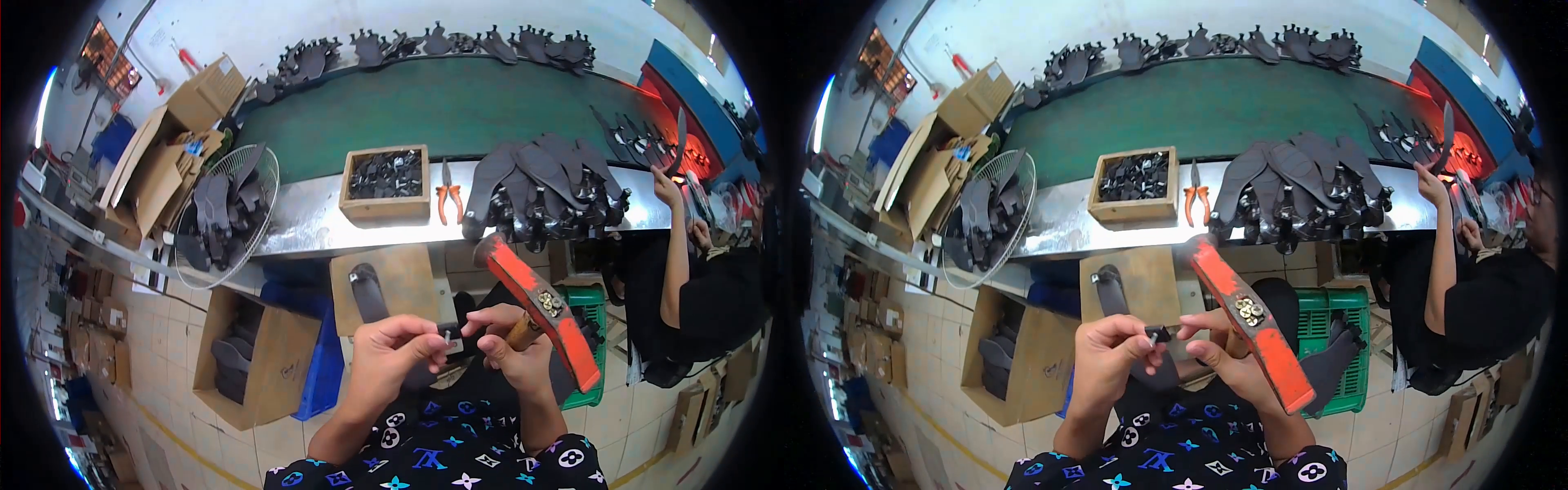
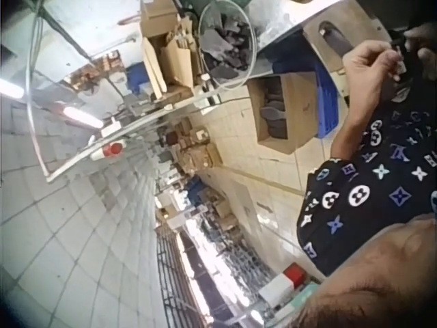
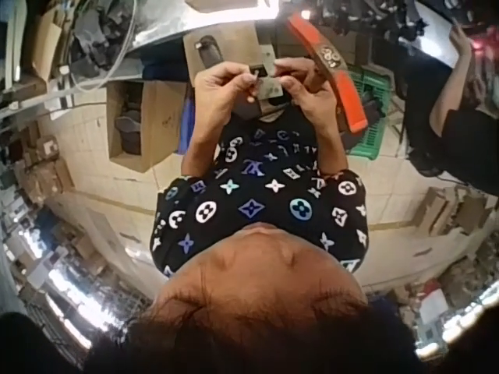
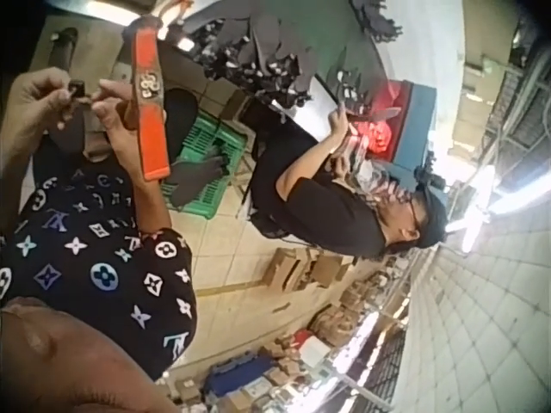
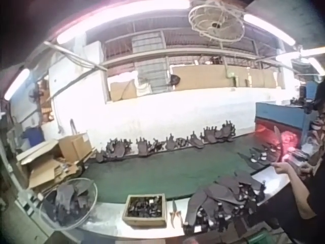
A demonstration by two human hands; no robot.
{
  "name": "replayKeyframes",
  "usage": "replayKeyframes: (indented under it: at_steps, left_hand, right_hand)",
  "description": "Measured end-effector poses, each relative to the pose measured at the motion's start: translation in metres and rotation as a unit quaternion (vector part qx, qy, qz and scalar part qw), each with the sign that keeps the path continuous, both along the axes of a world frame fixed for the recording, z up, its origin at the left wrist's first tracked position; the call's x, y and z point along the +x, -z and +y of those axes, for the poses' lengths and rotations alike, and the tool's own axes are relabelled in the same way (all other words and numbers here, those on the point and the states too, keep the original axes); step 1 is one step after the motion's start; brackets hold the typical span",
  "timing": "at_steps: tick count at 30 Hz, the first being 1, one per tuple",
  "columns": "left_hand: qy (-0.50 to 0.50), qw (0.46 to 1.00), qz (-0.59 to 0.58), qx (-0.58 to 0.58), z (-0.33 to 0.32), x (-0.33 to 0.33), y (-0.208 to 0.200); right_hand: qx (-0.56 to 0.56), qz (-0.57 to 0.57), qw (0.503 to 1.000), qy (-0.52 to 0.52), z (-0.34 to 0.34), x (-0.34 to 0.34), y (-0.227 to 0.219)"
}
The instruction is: Hammering and assembling shoe components onto a sole at a factory workbench.
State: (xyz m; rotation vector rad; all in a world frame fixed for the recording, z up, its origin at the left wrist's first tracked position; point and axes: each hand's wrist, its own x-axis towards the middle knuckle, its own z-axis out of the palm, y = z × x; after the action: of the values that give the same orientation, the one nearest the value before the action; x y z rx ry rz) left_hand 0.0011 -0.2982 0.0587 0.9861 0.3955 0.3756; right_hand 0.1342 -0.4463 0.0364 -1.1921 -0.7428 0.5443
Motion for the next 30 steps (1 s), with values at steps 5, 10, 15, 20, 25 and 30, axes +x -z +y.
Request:
replayKeyframes:
  at_steps: [5, 10, 15, 20, 25, 30]
  left_hand:
    - [-0.025, 0.948, -0.008, 0.318, 0.0, -0.021, -0.011]
    - [-0.02, 0.99, -0.002, 0.137, 0.001, -0.028, -0.004]
    - [0.04, 0.977, -0.031, -0.208, 0.0, -0.031, 0.019]
    - [0.066, 0.966, -0.01, -0.248, 0.005, -0.029, 0.024]
    - [-0.131, 0.964, 0.089, 0.212, 0.033, -0.03, 0.061]
    - [-0.27, 0.682, 0.119, 0.669, 0.105, -0.007, 0.088]
  right_hand:
    - [0.034, 0.035, 0.994, -0.094, 0.013, -0.013, 0.0]
    - [0.059, 0.016, 0.994, -0.089, 0.02, -0.022, 0.005]
    - [0.007, -0.023, 0.997, -0.068, 0.03, -0.028, -0.003]
    - [-0.003, 0.118, 0.99, -0.073, 0.036, -0.038, 0.009]
    - [0.028, 0.064, 0.995, -0.067, 0.05, -0.03, 0.029]
    - [-0.064, 0.059, 0.994, -0.063, 0.078, -0.014, 0.029]
